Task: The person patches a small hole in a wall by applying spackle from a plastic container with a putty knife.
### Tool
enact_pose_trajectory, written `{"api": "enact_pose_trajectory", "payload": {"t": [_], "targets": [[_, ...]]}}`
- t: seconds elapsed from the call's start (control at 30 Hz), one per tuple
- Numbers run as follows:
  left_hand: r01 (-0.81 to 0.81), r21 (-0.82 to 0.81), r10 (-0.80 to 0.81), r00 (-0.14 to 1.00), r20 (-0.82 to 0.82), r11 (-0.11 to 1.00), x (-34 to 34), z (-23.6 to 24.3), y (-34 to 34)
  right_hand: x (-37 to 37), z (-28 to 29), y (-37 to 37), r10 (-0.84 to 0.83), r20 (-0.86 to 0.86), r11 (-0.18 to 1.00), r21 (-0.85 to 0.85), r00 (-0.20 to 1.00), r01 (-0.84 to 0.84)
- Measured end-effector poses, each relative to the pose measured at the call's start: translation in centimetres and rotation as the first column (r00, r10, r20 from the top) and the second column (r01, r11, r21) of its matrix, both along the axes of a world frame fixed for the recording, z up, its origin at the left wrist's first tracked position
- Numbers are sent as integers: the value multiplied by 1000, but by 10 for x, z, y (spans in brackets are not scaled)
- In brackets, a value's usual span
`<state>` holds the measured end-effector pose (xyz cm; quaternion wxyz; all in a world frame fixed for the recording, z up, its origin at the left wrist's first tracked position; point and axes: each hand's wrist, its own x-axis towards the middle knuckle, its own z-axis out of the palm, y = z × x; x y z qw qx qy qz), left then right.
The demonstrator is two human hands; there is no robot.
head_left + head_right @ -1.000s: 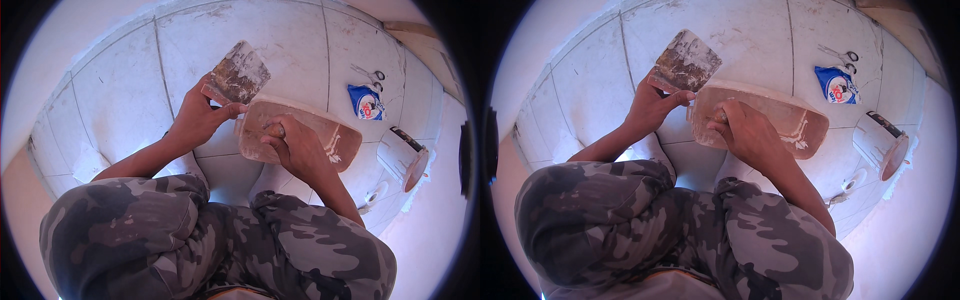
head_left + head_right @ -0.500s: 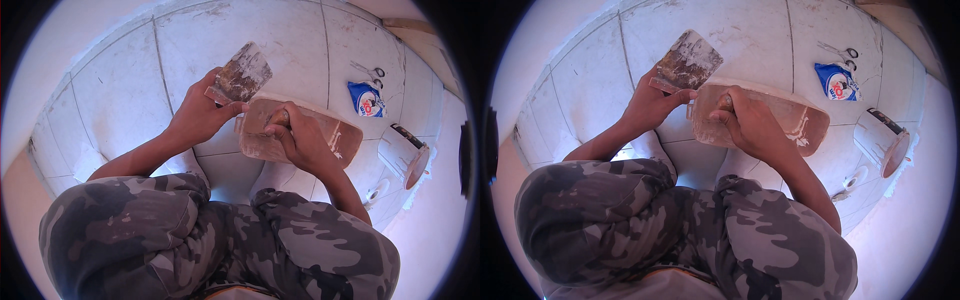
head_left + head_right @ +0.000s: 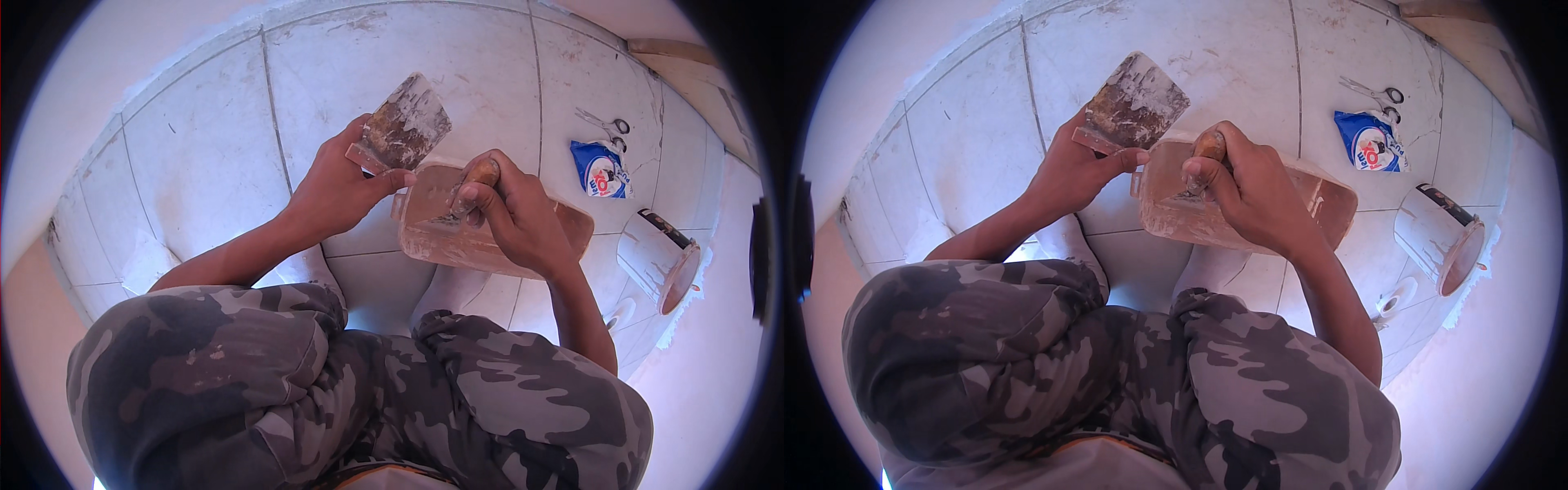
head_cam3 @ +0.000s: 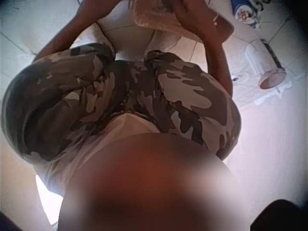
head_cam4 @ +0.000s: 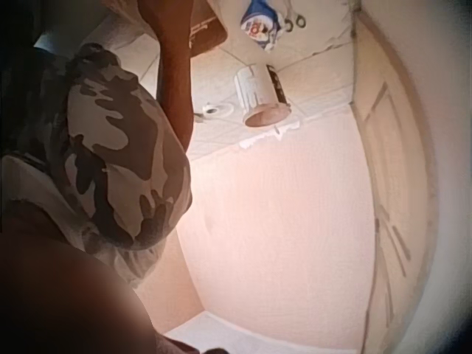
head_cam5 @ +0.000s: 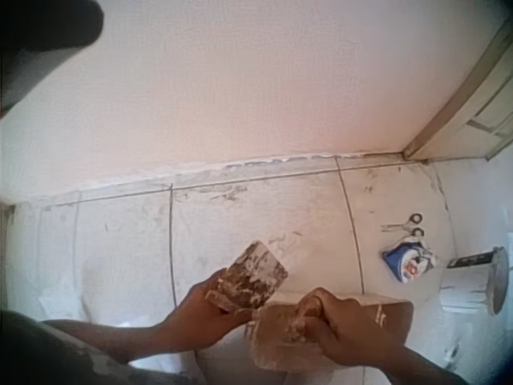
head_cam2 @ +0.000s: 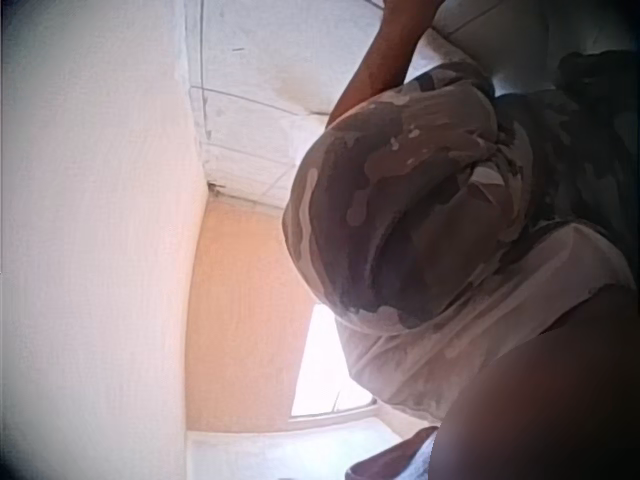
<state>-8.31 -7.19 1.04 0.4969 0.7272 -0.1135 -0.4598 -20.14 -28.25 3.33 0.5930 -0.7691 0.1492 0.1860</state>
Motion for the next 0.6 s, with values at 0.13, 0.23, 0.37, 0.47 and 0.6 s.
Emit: {"api": "enact_pose_trajectory", "payload": {"t": [0.13, 0.23, 0.37, 0.47, 0.6], "targets": [[2, -4, -2, 1000, 7, 1000, 0, -1, 1, 1, 7, 0, -18, 27, 1000, -2, 999, 18], [19, 8, -19, 999, 36, 1000, 1, -2, 2, 4, 15, -2, 0, 45, 1000, -22, 999, 1], [15, 9, -15, 999, 45, 1000, 0, -3, 2, 4, 21, -11, -53, 63, 998, 47, 997, 50], [31, 43, -31, 999, 7, 999, 2, 0, 2, -6, 26, -16, -201, 97, 975, 111, 975, 191], [38, 69, -40, 999, 27, 997, 4, -1, 5, -36, 18, -18, -444, 88, 894, 118, 892, 433]]}}
